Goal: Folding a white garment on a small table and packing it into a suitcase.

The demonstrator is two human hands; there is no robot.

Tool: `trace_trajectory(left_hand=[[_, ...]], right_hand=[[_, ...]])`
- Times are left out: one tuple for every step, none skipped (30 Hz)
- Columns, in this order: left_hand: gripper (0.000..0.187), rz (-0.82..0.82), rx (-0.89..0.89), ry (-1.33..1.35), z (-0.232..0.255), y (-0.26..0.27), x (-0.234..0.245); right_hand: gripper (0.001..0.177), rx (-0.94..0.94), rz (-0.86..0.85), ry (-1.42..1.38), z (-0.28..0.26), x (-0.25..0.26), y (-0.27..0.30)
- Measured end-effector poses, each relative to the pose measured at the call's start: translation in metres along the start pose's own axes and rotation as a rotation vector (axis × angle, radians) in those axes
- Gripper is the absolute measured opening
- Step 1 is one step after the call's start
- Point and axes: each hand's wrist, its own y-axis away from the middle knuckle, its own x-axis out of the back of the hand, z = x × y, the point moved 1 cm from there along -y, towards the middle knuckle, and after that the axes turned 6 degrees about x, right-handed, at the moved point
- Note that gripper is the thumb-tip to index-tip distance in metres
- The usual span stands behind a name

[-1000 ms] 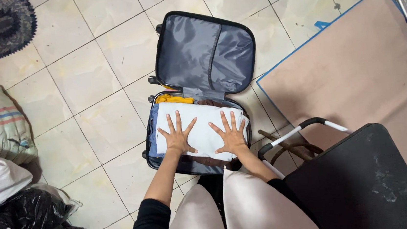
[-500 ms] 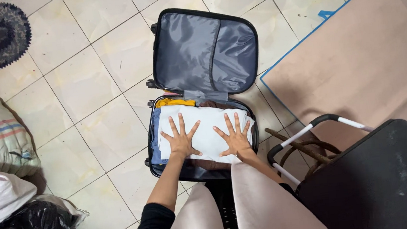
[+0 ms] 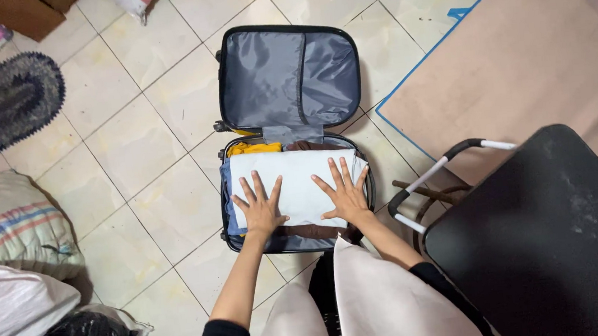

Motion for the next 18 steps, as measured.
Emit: trace_trajectory(left_hand=[[0.137,0.006,-0.005,-0.007,0.001,0.007,0.004],[0.134,0.043,-0.012,-0.013,0.003,0.017,0.007],[0.131,0.080,-0.019,-0.019,0.005,0.028,0.009],[0.131,0.088,-0.024,-0.022,0.012,0.035,0.022],[0.131,0.058,-0.035,-0.037,0.019,0.044,0.034],[0.131,0.030,-0.044,-0.049,0.025,0.054,0.047],[0.131,0.040,-0.048,-0.049,0.032,0.063,0.059],[0.131,0.032,-0.088,-0.078,0.041,0.070,0.073],[0.131,0.024,-0.127,-0.107,0.052,0.076,0.086],[0.131,0.035,-0.142,-0.106,0.062,0.075,0.082],[0.124,0.168,-0.204,-0.131,0.074,0.074,0.080],[0.117,0.304,-0.269,-0.156,0.086,0.071,0.079],[0.117,0.320,-0.288,-0.155,0.099,0.077,0.097],[0.109,0.433,-0.349,-0.107,0.115,0.086,0.113],[0.101,0.545,-0.408,-0.054,0.133,0.096,0.129],[0.101,0.552,-0.451,-0.053,0.156,0.103,0.136],[0.095,0.575,-0.523,0.057,0.180,0.110,0.144],[0.090,0.596,-0.594,0.170,0.204,0.116,0.153]], right_hand=[[0.135,-0.006,0.008,-0.003,-0.002,0.001,0.003],[0.133,0.021,0.090,0.005,-0.005,0.002,0.010],[0.132,0.048,0.173,0.014,-0.009,0.004,0.018],[0.132,0.042,0.181,0.016,-0.012,0.009,0.023],[0.130,0.028,0.151,0.009,-0.017,0.015,0.028],[0.128,0.016,0.121,0.005,-0.022,0.022,0.034],[0.128,0.012,0.130,0.011,-0.028,0.029,0.043],[0.123,0.011,0.151,0.064,-0.031,0.037,0.050],[0.119,0.009,0.172,0.118,-0.033,0.045,0.058],[0.119,-0.006,0.178,0.128,-0.033,0.059,0.072],[0.112,-0.005,0.236,0.121,-0.034,0.072,0.086],[0.106,-0.009,0.296,0.116,-0.034,0.086,0.100],[0.106,-0.029,0.305,0.128,-0.027,0.099,0.118],[0.098,-0.029,0.398,0.069,-0.021,0.110,0.142],[0.090,-0.028,0.492,0.012,-0.014,0.119,0.166],[0.090,-0.070,0.498,0.022,0.001,0.122,0.195],[0.084,-0.101,0.586,-0.001,0.015,0.124,0.225],[0.077,-0.130,0.678,-0.019,0.030,0.127,0.253]])
